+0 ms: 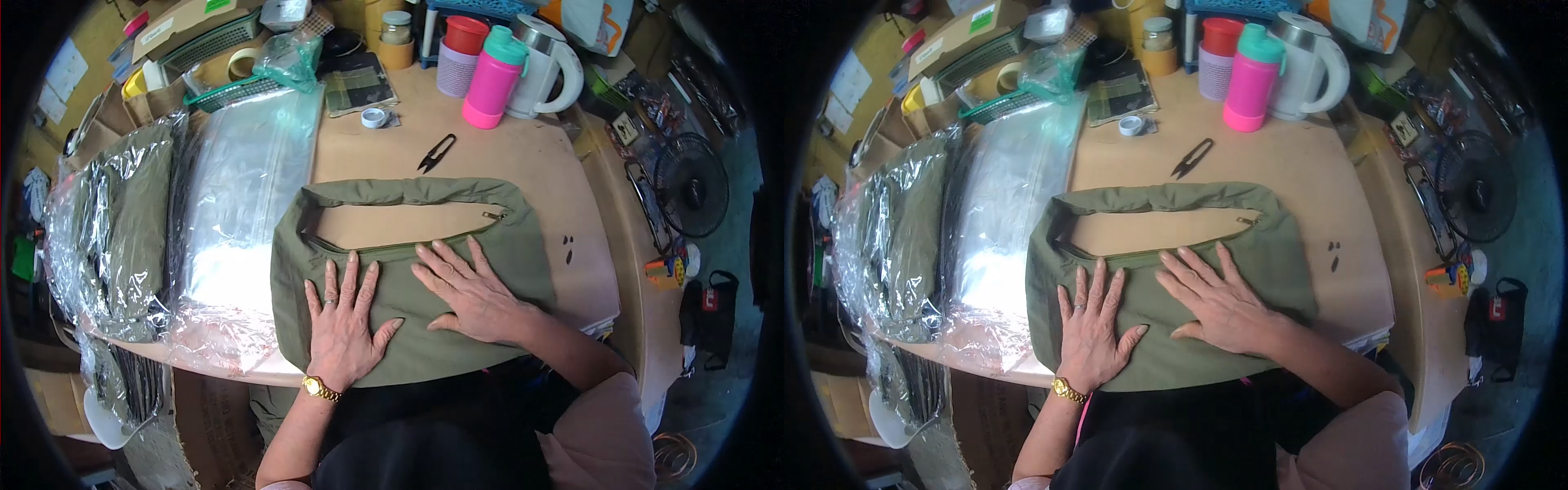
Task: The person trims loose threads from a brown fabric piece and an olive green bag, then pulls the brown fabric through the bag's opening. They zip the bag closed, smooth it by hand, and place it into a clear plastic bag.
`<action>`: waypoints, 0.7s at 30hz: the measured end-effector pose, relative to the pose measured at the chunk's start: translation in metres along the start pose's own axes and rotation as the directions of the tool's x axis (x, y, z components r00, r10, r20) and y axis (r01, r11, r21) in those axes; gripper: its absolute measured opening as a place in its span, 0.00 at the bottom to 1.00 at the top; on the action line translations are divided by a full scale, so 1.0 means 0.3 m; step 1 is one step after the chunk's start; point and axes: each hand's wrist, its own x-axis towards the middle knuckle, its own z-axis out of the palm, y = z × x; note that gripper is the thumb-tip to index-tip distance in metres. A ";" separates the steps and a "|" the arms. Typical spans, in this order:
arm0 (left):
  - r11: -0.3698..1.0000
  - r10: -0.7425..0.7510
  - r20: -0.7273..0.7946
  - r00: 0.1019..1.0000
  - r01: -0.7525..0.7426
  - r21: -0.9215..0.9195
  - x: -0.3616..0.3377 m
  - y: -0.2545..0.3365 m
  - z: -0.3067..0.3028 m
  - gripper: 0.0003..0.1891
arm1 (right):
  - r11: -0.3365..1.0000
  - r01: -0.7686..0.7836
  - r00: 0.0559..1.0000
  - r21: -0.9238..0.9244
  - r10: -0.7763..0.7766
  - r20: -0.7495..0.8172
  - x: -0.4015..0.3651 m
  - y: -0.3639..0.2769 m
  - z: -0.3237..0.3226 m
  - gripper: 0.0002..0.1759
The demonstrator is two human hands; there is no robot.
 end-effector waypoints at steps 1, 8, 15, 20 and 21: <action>1.000 0.006 0.030 1.000 -0.006 0.013 0.003 -0.002 0.003 0.45 | 1.000 -0.014 1.000 -0.005 0.014 -0.004 -0.030 0.038 0.003 0.36; 0.991 -0.130 -0.538 0.833 0.099 -0.087 0.115 -0.064 -0.158 0.41 | 0.823 -0.567 0.640 0.041 0.472 -0.606 -0.044 0.325 -0.147 0.27; 0.984 -0.122 -0.510 0.851 0.035 -0.177 0.260 -0.375 -0.088 0.09 | 0.881 -0.469 0.853 0.067 0.471 -0.223 -0.129 0.404 -0.121 0.17; 0.973 -0.180 -0.593 0.785 0.051 -0.227 0.174 -0.394 -0.025 0.08 | 0.937 -0.347 0.891 0.027 0.339 -0.302 -0.186 0.422 -0.030 0.18; 0.972 -0.185 -0.594 0.783 0.055 -0.230 0.177 -0.399 -0.029 0.08 | 0.936 -0.350 0.890 0.031 0.342 -0.302 -0.186 0.426 -0.030 0.18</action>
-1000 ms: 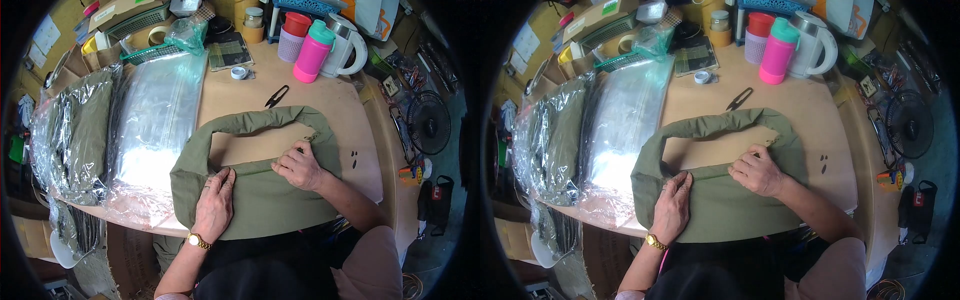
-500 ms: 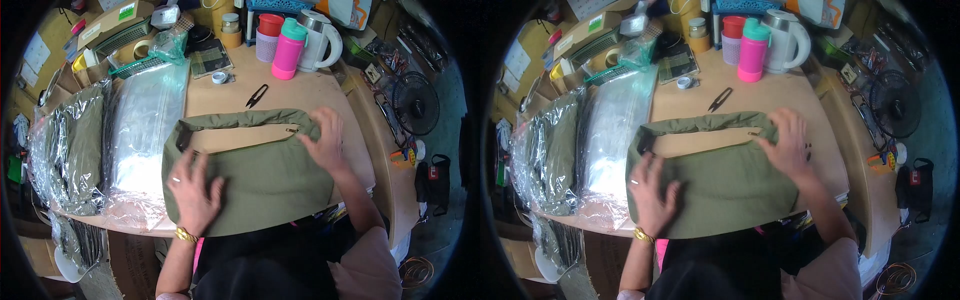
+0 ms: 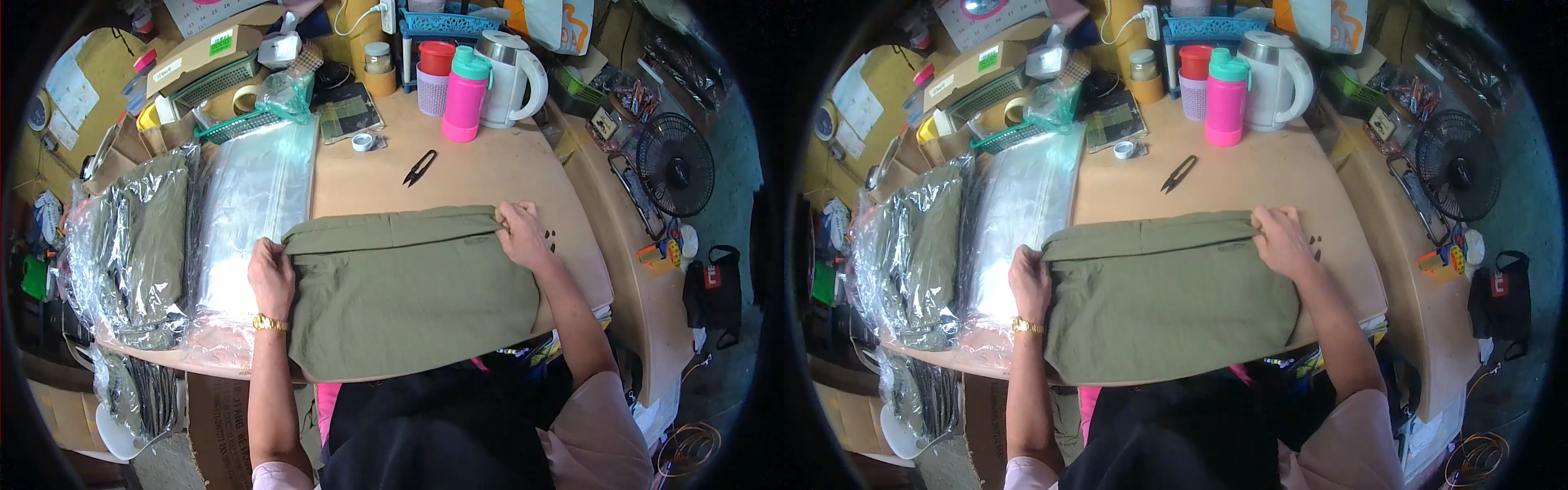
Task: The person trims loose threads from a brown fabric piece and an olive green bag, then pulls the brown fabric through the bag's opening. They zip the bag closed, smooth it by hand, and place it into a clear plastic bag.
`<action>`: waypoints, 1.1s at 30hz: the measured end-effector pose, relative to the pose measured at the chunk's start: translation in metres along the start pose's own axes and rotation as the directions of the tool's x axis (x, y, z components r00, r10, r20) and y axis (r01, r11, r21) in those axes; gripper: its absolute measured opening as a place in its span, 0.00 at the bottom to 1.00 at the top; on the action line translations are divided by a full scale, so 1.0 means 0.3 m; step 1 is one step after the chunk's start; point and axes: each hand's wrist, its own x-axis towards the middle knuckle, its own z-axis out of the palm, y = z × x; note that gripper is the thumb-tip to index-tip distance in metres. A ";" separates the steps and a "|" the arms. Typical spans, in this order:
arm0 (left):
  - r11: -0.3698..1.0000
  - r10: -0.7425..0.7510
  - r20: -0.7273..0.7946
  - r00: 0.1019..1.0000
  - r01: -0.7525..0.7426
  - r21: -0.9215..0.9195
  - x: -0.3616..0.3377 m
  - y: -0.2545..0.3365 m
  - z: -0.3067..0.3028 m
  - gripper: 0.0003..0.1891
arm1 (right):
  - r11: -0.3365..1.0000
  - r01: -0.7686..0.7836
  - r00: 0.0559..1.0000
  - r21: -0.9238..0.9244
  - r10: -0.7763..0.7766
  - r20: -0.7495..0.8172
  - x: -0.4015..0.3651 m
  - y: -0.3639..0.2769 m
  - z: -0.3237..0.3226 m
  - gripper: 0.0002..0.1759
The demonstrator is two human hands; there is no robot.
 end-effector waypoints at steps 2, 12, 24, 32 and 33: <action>0.965 -0.246 0.174 0.954 0.257 -0.045 0.030 0.082 -0.066 0.12 | 0.957 -0.268 0.962 0.114 0.261 0.074 0.028 -0.026 -0.024 0.25; 0.927 0.303 0.740 0.600 -0.366 -0.083 -0.336 0.563 -0.016 0.59 | 0.883 0.193 0.978 -0.428 -0.139 0.156 -0.116 -0.139 -0.082 0.28; 0.955 0.217 0.637 0.740 -0.296 0.019 -0.294 0.383 -0.310 0.30 | 0.986 0.163 0.973 0.034 -0.166 0.160 -0.337 -0.198 -0.255 0.18; 0.977 0.200 0.447 0.872 -0.146 -0.153 -0.269 0.261 -0.282 0.17 | 0.976 0.074 0.963 0.205 -0.123 0.238 -0.245 -0.164 -0.226 0.10; 0.984 0.156 0.497 0.854 -0.091 -0.151 -0.283 0.232 -0.266 0.17 | 0.986 0.114 0.958 0.120 -0.141 0.250 -0.242 -0.172 -0.230 0.10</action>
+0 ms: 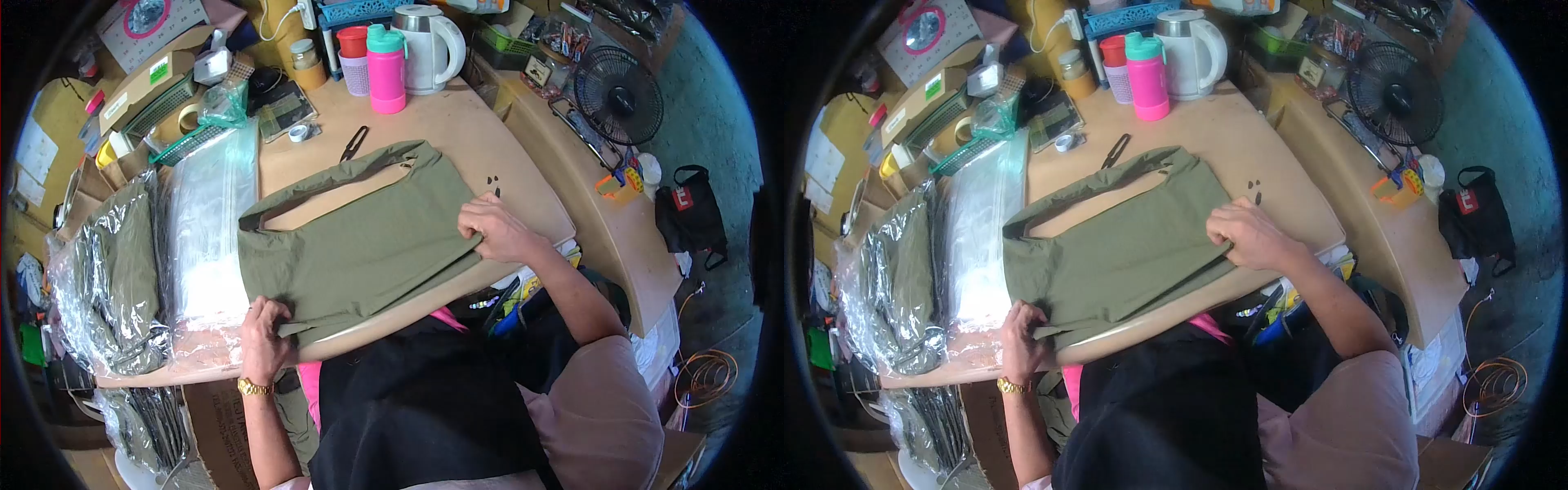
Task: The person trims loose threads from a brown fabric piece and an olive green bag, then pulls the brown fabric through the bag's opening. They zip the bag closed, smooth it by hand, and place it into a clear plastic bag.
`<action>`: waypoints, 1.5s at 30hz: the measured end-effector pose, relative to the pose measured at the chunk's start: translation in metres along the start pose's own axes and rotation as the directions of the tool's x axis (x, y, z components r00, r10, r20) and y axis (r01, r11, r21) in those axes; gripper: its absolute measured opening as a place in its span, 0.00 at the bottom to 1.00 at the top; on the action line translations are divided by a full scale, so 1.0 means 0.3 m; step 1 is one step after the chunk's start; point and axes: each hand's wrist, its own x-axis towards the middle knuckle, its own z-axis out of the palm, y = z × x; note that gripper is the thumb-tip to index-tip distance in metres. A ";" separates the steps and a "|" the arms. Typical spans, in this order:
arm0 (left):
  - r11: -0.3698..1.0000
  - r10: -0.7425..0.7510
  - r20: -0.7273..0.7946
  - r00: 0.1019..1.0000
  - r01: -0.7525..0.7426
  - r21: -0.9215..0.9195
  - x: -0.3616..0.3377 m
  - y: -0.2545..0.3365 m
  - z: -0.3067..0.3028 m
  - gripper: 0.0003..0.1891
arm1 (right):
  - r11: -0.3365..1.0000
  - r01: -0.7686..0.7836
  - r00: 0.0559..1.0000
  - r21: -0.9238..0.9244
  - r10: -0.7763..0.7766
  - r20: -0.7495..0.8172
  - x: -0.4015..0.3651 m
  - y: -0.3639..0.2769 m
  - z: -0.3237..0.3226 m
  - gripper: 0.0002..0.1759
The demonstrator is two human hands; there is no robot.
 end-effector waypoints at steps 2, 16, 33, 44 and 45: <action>0.999 -0.005 0.049 0.999 0.003 0.053 -0.012 -0.016 0.026 0.15 | 0.996 0.028 0.999 -0.087 -0.027 0.021 -0.005 -0.012 0.022 0.10; 0.928 -0.161 0.038 0.986 0.138 0.346 0.057 0.205 0.221 0.40 | 0.920 -0.268 0.955 -0.287 0.293 0.049 0.112 -0.243 0.193 0.44; 0.994 -0.102 -0.232 0.967 0.107 0.011 0.382 -0.019 0.254 0.16 | 0.994 0.014 0.999 -0.113 -0.019 -0.042 0.545 -0.066 0.205 0.09; 0.986 -0.139 0.064 0.988 0.132 0.097 0.184 0.061 0.189 0.31 | 0.948 0.244 0.886 -0.203 -0.303 -0.351 0.419 -0.045 0.276 0.10; 0.979 -0.156 0.091 0.984 0.142 0.145 0.184 0.060 0.191 0.32 | 0.955 0.231 0.887 -0.185 -0.285 -0.364 0.420 -0.047 0.276 0.10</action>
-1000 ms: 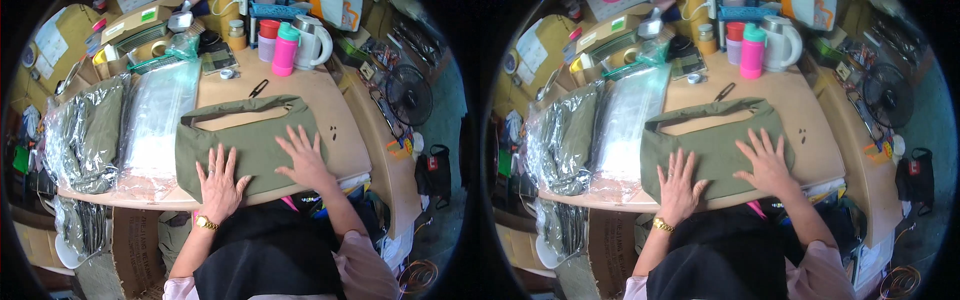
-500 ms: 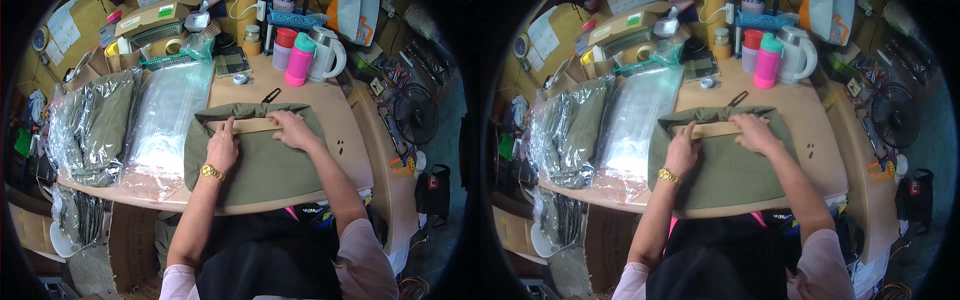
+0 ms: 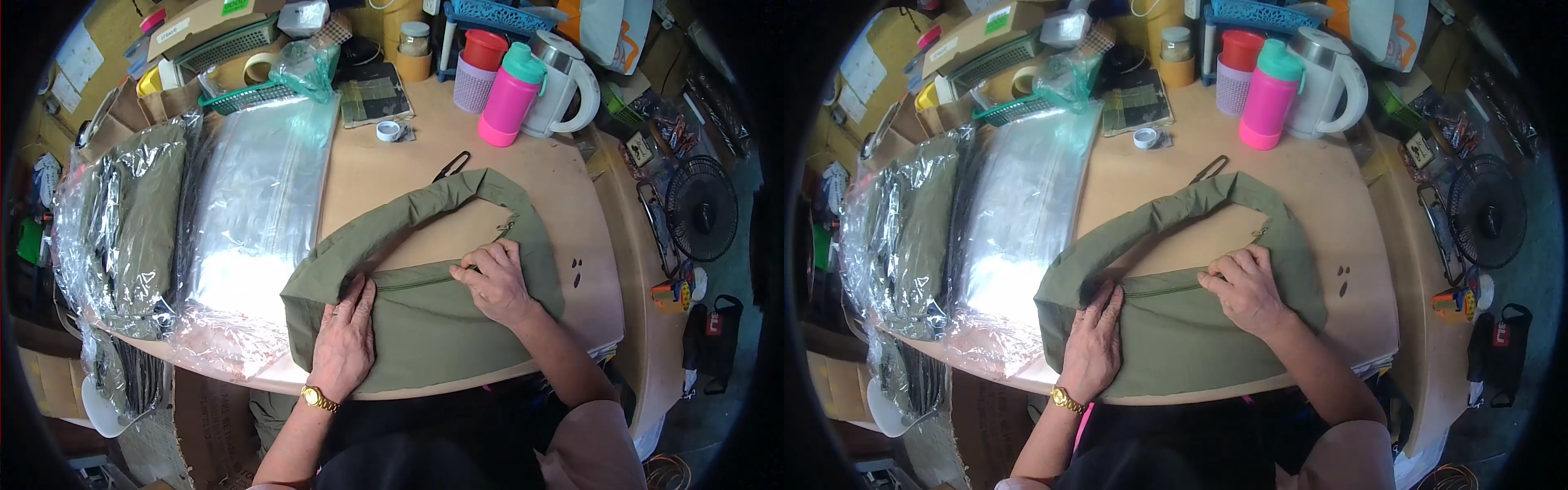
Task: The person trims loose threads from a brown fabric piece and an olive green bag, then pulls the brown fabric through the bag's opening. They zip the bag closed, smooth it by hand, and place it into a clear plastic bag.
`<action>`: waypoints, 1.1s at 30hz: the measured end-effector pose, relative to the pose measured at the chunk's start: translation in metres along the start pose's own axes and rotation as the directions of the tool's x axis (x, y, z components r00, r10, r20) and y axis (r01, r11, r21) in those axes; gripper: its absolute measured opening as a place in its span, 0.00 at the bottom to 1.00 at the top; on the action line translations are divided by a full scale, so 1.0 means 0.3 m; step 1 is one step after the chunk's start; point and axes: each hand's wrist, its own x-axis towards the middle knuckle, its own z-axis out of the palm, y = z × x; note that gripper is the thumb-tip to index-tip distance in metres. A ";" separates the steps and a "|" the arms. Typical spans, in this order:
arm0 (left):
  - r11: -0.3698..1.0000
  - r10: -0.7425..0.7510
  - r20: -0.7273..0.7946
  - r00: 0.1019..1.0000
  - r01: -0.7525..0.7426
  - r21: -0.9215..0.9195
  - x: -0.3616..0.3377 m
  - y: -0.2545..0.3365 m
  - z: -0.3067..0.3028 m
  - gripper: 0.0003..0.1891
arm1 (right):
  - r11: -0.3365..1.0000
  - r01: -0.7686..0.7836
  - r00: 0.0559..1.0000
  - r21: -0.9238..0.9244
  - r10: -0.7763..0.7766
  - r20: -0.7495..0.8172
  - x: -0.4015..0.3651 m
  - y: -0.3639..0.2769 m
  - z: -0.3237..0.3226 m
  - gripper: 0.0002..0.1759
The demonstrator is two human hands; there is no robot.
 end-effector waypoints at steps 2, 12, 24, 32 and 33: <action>0.997 -0.015 -0.036 0.999 0.012 -0.082 0.001 0.013 -0.015 0.32 | 1.000 -0.022 1.000 0.014 0.022 -0.006 0.000 0.001 0.007 0.10; 0.986 -0.037 -0.219 0.975 0.000 -0.167 -0.004 0.007 0.004 0.39 | 0.997 -0.003 0.992 -0.080 -0.007 -0.123 0.003 -0.009 0.004 0.15; 0.907 0.121 -0.353 0.928 -0.248 -0.340 -0.058 -0.095 -0.014 0.28 | 0.988 -0.153 0.929 -0.029 0.154 0.336 0.029 -0.004 -0.012 0.29; 0.897 -0.169 -0.613 0.772 0.378 0.229 -0.381 -0.517 -0.248 0.18 | 0.941 -0.067 0.951 0.332 -0.040 0.307 0.370 -0.396 0.016 0.28; 0.896 -0.160 -0.624 0.765 0.378 0.234 -0.374 -0.533 -0.252 0.18 | 0.887 -0.035 0.965 0.460 -0.090 0.247 0.437 -0.519 0.060 0.31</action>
